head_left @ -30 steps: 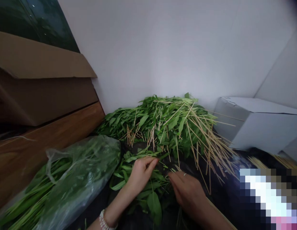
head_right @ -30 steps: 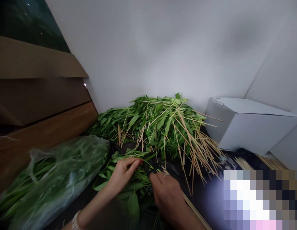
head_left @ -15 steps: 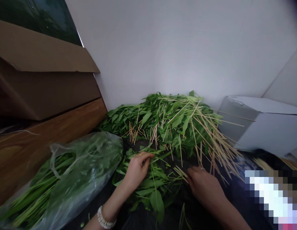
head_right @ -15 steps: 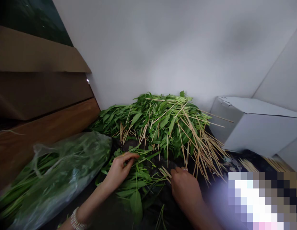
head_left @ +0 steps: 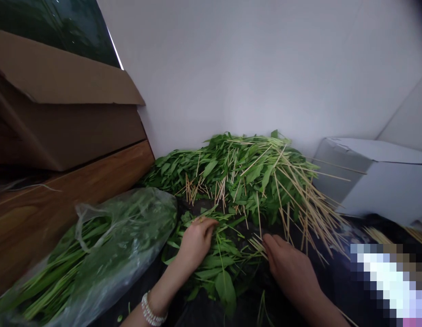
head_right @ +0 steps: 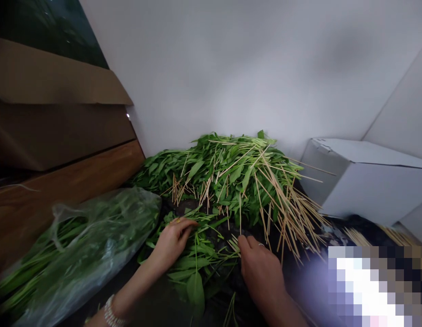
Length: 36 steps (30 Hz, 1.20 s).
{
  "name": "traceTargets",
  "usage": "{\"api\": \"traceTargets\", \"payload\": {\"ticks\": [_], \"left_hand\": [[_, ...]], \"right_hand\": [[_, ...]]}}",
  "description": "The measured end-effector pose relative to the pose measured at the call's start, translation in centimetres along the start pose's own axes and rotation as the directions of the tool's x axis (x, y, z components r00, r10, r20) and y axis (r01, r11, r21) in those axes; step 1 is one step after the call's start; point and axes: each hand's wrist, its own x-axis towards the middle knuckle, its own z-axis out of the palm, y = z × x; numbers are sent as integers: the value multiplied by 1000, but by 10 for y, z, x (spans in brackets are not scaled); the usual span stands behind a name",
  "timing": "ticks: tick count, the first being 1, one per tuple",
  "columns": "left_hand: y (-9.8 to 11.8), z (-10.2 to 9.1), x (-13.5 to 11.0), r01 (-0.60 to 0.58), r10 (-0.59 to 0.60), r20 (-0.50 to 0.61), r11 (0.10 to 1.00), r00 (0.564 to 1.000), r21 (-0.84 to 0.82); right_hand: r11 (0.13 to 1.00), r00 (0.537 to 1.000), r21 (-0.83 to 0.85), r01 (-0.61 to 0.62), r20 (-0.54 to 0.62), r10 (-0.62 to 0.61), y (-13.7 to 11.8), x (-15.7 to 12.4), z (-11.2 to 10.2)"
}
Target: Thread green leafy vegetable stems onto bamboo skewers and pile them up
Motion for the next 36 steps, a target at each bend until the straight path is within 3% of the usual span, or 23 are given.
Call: {"api": "traceTargets", "payload": {"ticks": [4,11,15,19,21,23,25,27,30,36], "left_hand": [[8,-4,-2,109,-101,-49,976,994,187],[14,7,-8,139,-168,59,931,984,337],[14,7,-7,146,-165,69,964,984,221],[13,3,0,157,-151,46,966,988,-206],[12,2,2,220,-189,112,835,975,-504],[11,4,3,328,-223,240,615,945,-717],[12,6,3,423,-238,352,416,905,-805],[12,6,2,471,-253,407,298,878,-830],[14,6,2,489,-260,431,232,864,-841],[17,8,2,480,-249,425,235,870,-845]], "right_hand": [[998,991,-12,57,-121,-58,-9,-2,0],[985,968,102,140,-221,-115,-22,-5,-1],[969,957,141,203,-236,-166,-23,-5,1],[964,937,134,231,-298,-183,-23,-6,3],[960,929,133,248,-313,-197,-23,-6,2],[955,918,128,269,-334,-214,-23,-6,1],[949,906,134,284,-361,-220,-24,-6,0],[944,895,146,296,-389,-220,-25,-5,-1],[939,877,149,311,-425,-224,-26,-4,-3],[937,870,142,318,-436,-230,-27,-3,-3]]}}
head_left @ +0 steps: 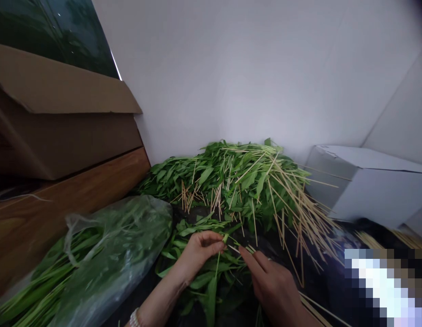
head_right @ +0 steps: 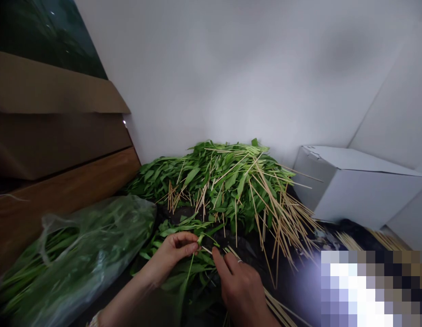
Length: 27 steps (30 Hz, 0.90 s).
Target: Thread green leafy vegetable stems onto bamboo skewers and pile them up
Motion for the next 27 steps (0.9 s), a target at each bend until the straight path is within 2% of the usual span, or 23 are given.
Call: {"api": "traceTargets", "payload": {"ticks": [11,15,20,27], "left_hand": [[-8,1,0,-13,13,29,1000,999,11],[-7,3,1,-11,11,6,999,1000,39],[-10,6,0,-74,78,-36,991,996,110],[-10,12,-5,-89,92,-27,992,995,89]], "right_hand": [[1000,1000,7,-5,11,5,-1,-1,2],[1000,1000,-6,-15,24,15,-2,-1,1],[999,999,-33,-31,40,33,-6,-2,1],[1000,1000,-20,-17,-17,17,-8,-2,3]]}}
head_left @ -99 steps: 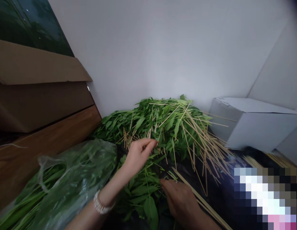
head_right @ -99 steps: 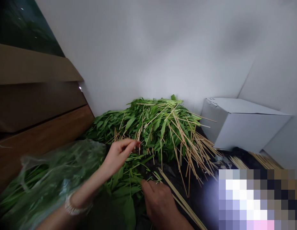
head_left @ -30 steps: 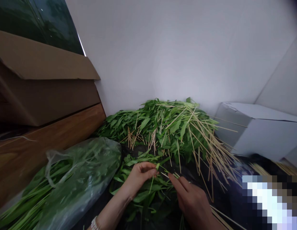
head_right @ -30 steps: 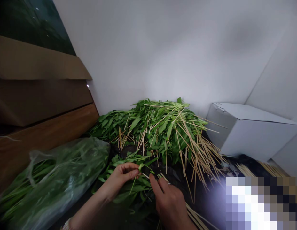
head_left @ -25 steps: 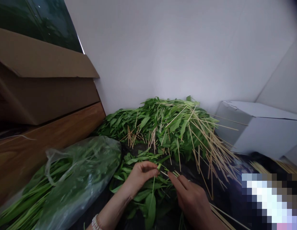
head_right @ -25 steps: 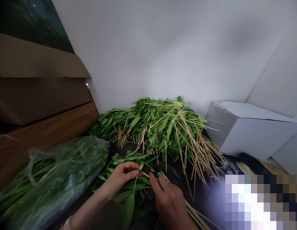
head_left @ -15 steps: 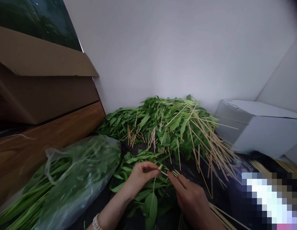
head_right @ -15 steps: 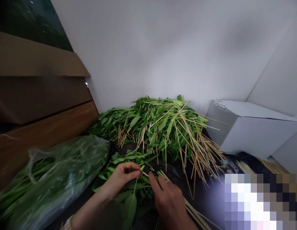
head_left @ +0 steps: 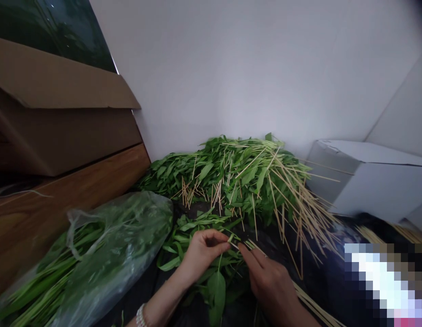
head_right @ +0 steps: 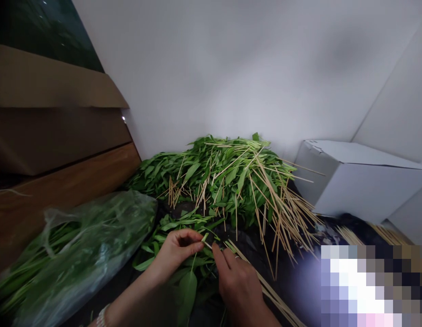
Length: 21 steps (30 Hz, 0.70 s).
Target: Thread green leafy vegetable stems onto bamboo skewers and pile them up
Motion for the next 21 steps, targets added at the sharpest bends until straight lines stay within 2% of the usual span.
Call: {"api": "traceTargets", "payload": {"ticks": [5,10,12,17,21], "left_hand": [[2,1,0,51,-50,16,997,999,-51],[12,-4,1,-28,26,-113,1000,993,-13],[16,-6,1,-49,47,-131,999,990,-8],[14,-2,0,-16,18,-89,999,996,30],[1,2,1,-13,12,14,998,1000,63]], "right_hand": [[996,999,78,-42,20,40,1,0,0],[994,998,82,-66,6,66,4,0,-1],[994,998,89,-67,11,66,5,-1,-1],[993,998,107,-59,34,55,3,-3,-1],[995,999,85,-47,23,46,2,-3,1]]}}
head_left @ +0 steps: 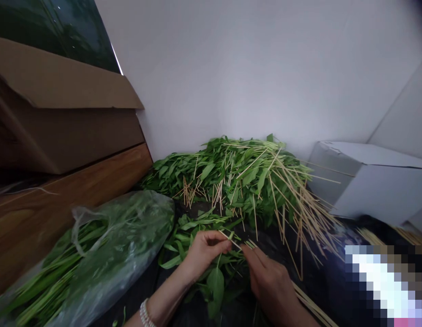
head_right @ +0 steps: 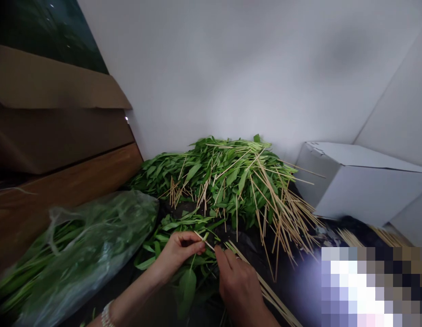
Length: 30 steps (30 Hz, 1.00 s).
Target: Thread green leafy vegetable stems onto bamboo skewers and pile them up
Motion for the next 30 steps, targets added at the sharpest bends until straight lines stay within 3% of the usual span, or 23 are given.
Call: {"api": "traceTargets", "payload": {"ticks": [3,5,7,9,13,18,20,25,30], "left_hand": [[3,-8,1,-22,18,81,998,997,58],[18,-19,2,-55,39,121,990,992,127],[39,-34,3,-107,89,87,966,992,237],[60,-46,5,-138,134,37,922,990,361],[81,-54,20,-215,173,128,741,976,636],[57,-31,54,-247,129,217,311,968,918],[42,-20,66,-220,109,202,198,973,955],[20,-11,80,-176,85,167,111,982,978],[29,-19,79,-188,51,183,112,982,976]], "right_hand": [[1000,1000,-18,-6,-4,6,1,2,1],[999,1000,-40,-17,2,17,3,3,2],[997,1000,-70,-18,6,19,5,2,3],[995,1000,-97,-7,4,8,6,1,5],[994,997,-90,55,55,-50,3,-2,8],[992,995,-78,96,37,-93,-1,-2,7],[992,996,-98,84,39,-80,-1,-2,7],[990,997,-129,63,60,-55,0,-2,6],[991,996,-116,60,65,-52,0,-1,5]]}}
